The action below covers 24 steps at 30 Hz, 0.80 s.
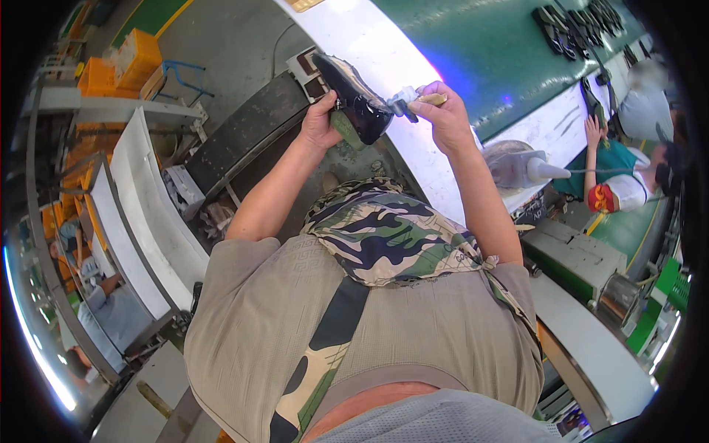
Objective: The person wipes the surface of black high-heeled shoes with a small cloth. They pick up shoes from a green conveyor belt, wipe the exterior, and place them into a yellow plastic crate. The process is repeated for multiple shoes.
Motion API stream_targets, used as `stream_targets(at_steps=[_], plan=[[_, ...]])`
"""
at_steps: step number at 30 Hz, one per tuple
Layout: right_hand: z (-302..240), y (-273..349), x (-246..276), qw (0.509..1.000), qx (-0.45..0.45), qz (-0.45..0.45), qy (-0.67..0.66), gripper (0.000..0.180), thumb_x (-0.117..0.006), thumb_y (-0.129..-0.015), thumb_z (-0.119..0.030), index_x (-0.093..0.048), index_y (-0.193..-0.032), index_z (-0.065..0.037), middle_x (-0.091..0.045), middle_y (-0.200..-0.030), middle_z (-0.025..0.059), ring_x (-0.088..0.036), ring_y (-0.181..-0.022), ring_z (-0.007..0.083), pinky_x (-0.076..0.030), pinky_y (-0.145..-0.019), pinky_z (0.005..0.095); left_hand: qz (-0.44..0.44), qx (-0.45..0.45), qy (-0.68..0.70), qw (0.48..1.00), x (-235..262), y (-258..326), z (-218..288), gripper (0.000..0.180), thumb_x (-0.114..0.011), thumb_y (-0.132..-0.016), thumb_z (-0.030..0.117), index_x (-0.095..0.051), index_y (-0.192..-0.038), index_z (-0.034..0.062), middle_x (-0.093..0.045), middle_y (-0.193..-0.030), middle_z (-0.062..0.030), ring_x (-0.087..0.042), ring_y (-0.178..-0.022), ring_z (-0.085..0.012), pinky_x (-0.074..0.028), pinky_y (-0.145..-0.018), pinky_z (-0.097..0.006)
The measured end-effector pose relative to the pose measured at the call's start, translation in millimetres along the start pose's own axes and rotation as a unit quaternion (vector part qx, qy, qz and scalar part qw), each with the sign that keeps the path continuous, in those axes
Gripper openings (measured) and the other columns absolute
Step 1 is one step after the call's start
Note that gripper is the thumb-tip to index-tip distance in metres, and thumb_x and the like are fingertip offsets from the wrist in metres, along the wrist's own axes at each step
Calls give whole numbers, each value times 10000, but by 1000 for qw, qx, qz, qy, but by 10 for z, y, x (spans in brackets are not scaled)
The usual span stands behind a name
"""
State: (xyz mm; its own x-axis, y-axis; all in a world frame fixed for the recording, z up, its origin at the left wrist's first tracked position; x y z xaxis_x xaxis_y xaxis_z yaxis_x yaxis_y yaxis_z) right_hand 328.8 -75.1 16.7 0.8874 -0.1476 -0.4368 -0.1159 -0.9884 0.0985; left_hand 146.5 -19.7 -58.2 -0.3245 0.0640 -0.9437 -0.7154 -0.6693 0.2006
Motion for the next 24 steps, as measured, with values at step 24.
stream_targets(at_steps=[24], plan=[[1657, -337, -1527, 969, -247, -17, 16, 135, -643, -844, 27, -567, -944, -20, -643, -854, 91, -633, -707, 180, -554, -612, 326, 474, -314, -27, 822, 2851, 3814, 1879, 252, -735, -821, 204, -611, -1011, 95, -643, -900, -39, -660, -811, -220, -563, -744, -421]])
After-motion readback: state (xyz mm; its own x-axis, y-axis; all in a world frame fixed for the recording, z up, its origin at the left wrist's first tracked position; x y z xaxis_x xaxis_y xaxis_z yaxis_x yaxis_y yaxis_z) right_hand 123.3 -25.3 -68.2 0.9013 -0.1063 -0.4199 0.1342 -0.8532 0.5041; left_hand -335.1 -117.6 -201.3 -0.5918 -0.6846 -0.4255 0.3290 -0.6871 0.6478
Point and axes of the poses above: each hand's wrist, its own y-axis away from the middle knuckle, its own x-axis out of the back of the hand, z = x × y, the point moved 9 cm from there along -y, towards the middle knuckle
